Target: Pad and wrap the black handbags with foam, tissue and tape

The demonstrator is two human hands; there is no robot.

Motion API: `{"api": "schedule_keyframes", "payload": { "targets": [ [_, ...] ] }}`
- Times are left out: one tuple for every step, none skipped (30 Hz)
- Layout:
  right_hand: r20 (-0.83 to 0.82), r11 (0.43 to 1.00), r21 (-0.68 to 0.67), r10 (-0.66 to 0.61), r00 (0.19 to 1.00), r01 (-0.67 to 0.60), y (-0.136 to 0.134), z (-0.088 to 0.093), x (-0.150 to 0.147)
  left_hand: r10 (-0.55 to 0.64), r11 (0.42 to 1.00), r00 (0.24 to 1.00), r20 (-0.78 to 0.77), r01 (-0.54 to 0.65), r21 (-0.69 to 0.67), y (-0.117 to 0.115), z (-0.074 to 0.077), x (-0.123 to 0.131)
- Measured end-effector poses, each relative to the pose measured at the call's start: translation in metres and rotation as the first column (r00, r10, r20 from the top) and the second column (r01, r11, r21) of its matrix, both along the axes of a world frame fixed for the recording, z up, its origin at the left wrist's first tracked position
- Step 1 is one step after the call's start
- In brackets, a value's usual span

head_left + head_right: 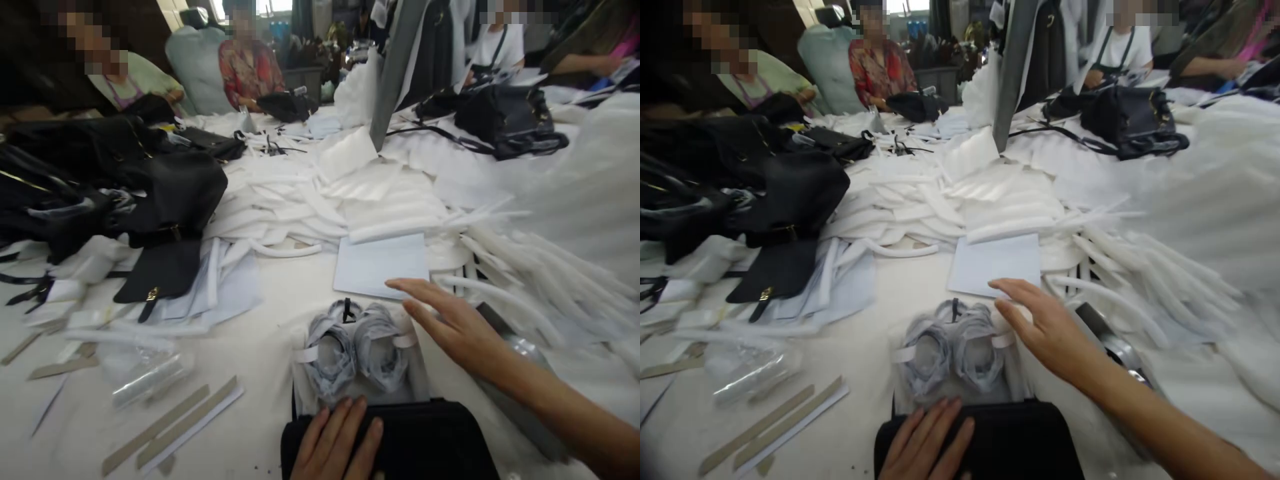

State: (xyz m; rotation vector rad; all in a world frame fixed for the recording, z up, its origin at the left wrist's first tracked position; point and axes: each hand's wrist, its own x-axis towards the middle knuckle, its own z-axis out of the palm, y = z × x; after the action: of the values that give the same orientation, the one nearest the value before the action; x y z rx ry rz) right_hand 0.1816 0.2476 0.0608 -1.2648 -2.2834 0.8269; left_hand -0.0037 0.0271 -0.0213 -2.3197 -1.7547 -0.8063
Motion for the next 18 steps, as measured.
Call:
{"api": "schedule_keyframes", "payload": {
  "targets": [
    [0.001,0.999,0.022,0.026,1.0,-0.026,0.012,0.004,-0.009,-0.006,0.999,1.0,-0.02,0.007,0.035,0.001,0.0,0.0],
    [0.021,0.997,0.01,0.078,0.997,-0.078,0.025,0.007,-0.02,-0.019,0.998,0.999,-0.046,0.022,0.066,0.002,0.001,-0.001],
    [0.047,0.988,-0.034,0.155,0.987,-0.153,0.037,0.007,-0.031,-0.032,0.995,0.997,-0.071,0.038,0.089,0.003,0.003,-0.001],
    [0.073,0.961,-0.132,0.254,0.965,-0.243,0.048,0.005,-0.043,-0.045,0.993,0.995,-0.091,0.055,0.108,0.004,0.005,-0.001],
    [0.085,0.9,-0.294,0.361,0.929,-0.323,0.059,0.001,-0.053,-0.056,0.99,0.993,-0.104,0.068,0.122,0.004,0.009,-0.001],
    [0.06,0.801,-0.463,0.455,0.888,-0.379,0.068,-0.004,-0.063,-0.063,0.988,0.992,-0.108,0.077,0.13,0.004,0.013,-0.001],
    [0.054,0.749,-0.531,0.497,0.866,-0.397,0.076,-0.009,-0.07,-0.065,0.988,0.992,-0.106,0.079,0.136,0.003,0.017,-0.001],
    [0.046,0.698,-0.588,0.532,0.846,-0.407,0.082,-0.013,-0.075,-0.064,0.987,0.993,-0.101,0.078,0.14,0.002,0.021,-0.001],
    [0.041,0.653,-0.636,0.561,0.827,-0.412,0.087,-0.017,-0.079,-0.062,0.987,0.993,-0.096,0.075,0.143,0.001,0.023,0.0],
    [0.042,0.621,-0.665,0.585,0.81,-0.414,0.089,-0.02,-0.081,-0.063,0.987,0.993,-0.097,0.076,0.143,0.0,0.025,0.0],
    [0.041,0.587,-0.693,0.61,0.791,-0.417,0.091,-0.023,-0.083,-0.063,0.987,0.993,-0.096,0.076,0.145,-0.001,0.025,0.001],
    [0.04,0.558,-0.715,0.634,0.772,-0.421,0.091,-0.025,-0.084,-0.062,0.986,0.994,-0.094,0.076,0.152,-0.002,0.023,0.001],
    [0.038,0.536,-0.727,0.655,0.755,-0.429,0.09,-0.027,-0.085,-0.057,0.983,0.995,-0.085,0.071,0.167,-0.003,0.02,0.002],
    [0.037,0.523,-0.73,0.672,0.74,-0.439,0.09,-0.03,-0.086,-0.052,0.98,0.996,-0.07,0.064,0.187,-0.003,0.017,0.003],
    [0.038,0.518,-0.727,0.686,0.726,-0.451,0.089,-0.033,-0.087,-0.047,0.976,0.998,-0.05,0.056,0.211,-0.003,0.012,0.003],
    [0.041,0.519,-0.718,0.697,0.715,-0.464,0.088,-0.037,-0.087,-0.043,0.971,0.999,-0.03,0.049,0.235,-0.003,0.008,0.004],
    [0.046,0.525,-0.704,0.706,0.707,-0.479,0.087,-0.041,-0.087,-0.041,0.965,0.999,-0.011,0.042,0.258,-0.003,0.004,0.005],
    [0.053,0.537,-0.684,0.712,0.7,-0.494,0.086,-0.045,-0.086,-0.038,0.96,0.999,0.003,0.036,0.278,-0.002,0.001,0.005]
  ]
}}
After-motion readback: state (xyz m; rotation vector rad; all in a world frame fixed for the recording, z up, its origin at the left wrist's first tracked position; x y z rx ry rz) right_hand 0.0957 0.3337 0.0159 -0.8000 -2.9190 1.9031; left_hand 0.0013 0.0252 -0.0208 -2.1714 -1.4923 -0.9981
